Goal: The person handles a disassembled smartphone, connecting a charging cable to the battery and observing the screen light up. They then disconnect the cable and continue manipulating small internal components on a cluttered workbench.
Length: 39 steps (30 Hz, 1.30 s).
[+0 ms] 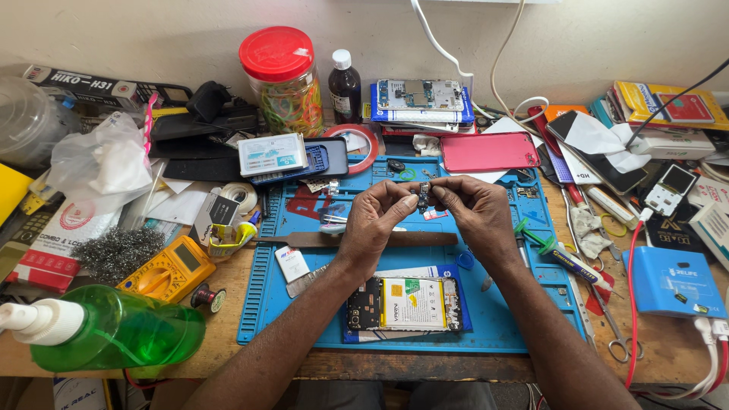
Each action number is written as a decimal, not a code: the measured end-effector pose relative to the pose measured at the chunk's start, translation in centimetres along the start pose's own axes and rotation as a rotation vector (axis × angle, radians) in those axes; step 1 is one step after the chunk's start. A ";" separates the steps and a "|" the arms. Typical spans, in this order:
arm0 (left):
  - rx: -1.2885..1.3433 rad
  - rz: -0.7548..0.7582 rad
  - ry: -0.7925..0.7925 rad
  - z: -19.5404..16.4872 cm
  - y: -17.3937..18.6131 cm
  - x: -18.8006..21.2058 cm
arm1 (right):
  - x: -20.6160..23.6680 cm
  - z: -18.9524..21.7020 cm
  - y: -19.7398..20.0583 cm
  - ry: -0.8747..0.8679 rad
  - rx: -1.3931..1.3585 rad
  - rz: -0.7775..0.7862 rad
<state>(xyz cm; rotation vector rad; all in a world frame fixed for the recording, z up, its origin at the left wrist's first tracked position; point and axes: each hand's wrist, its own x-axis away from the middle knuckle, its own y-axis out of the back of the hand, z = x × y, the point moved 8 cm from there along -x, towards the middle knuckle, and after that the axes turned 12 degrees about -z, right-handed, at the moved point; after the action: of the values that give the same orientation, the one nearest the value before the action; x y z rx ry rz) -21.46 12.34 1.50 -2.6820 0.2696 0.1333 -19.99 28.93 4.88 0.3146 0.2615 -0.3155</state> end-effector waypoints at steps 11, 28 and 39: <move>0.083 0.005 0.027 0.6 0.2 -0.3 | 0.0 -0.6 -0.2 -0.029 -0.086 0.035; 0.122 -0.014 0.074 1.2 0.6 -0.5 | 0.0 -0.3 -0.1 0.020 0.034 0.034; 0.107 -0.014 0.095 0.9 0.3 -0.3 | 0.0 -0.1 0.1 0.059 0.054 0.016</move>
<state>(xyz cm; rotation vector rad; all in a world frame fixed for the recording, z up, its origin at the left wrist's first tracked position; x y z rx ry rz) -21.90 12.51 0.55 -2.5868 0.2787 -0.0124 -19.96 29.08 4.84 0.3791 0.3083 -0.2982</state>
